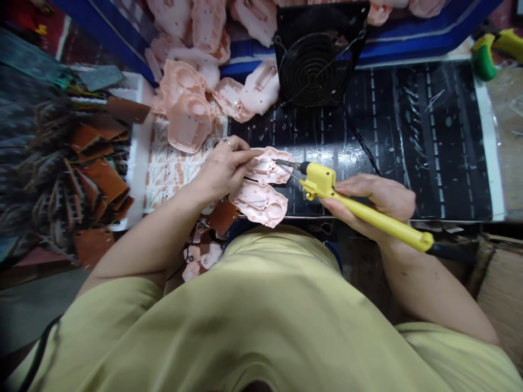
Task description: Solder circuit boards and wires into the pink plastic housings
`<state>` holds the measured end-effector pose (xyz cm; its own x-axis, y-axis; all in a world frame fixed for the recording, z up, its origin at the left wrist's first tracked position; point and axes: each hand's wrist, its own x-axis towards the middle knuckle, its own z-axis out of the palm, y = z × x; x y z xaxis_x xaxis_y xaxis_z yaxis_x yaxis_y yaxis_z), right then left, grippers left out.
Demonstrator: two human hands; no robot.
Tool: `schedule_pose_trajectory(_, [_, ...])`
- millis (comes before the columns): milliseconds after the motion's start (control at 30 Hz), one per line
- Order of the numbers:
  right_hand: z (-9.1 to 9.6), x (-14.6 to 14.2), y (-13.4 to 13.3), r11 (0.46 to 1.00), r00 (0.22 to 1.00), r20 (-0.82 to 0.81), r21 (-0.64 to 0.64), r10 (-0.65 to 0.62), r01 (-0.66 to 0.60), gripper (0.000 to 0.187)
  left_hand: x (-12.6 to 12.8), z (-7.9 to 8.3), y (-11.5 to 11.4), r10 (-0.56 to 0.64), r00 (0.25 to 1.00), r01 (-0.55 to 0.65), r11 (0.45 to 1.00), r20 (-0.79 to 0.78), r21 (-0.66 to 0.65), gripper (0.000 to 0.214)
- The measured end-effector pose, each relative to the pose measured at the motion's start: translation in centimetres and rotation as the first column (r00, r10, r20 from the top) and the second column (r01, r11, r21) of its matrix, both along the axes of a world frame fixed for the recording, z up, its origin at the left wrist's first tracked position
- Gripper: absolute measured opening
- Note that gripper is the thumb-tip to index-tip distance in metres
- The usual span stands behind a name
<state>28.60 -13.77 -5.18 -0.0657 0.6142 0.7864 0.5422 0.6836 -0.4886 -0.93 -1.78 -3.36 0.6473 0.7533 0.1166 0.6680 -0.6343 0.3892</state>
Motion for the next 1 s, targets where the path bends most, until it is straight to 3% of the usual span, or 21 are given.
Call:
schedule_pose_trajectory(33, [0.0, -0.1, -0.1, 0.999, 0.999, 0.007, -0.018, 0.034, -0.034, 0.028, 0.1, 0.0, 0.0, 0.006, 1.000, -0.006, 1.000, -0.015, -0.003, 0.032])
schedule_pose_trajectory(100, [0.0, 0.0, -0.5, 0.998, 0.999, 0.040, -0.061, -0.014, 0.016, 0.031, 0.4, 0.1, -0.2, 0.025, 0.999, -0.026, 0.999, -0.038, -0.019, 0.028])
schedule_pose_trajectory(200, [0.0, 0.2, -1.5, 0.976, 0.982, 0.093, -0.134, -0.162, 0.173, 0.054, 0.5, 0.4, -0.5, 0.054, 0.997, -0.055, 0.998, -0.055, -0.020, 0.017])
schedule_pose_trajectory(300, [0.1, 0.2, -1.8, 0.979, 0.978, 0.138, -0.113, -0.155, 0.171, 0.064, 0.6, 0.4, -0.7, 0.042, 0.997, -0.041, 0.999, -0.068, 0.025, 0.014])
schedule_pose_trajectory(667, [-0.1, -1.5, -0.8, 0.997, 0.993, 0.086, -0.033, 0.076, -0.073, 0.026, 1.4, 0.3, -0.8, -0.004, 0.985, 0.027, 0.991, -0.170, 0.131, 0.023])
schedule_pose_trajectory(1000, [0.6, -1.1, -0.6, 0.985, 0.977, 0.130, -0.040, 0.170, -0.166, 0.025, 1.4, -0.6, -0.7, -0.057, 0.987, 0.094, 0.963, -0.150, 0.254, 0.022])
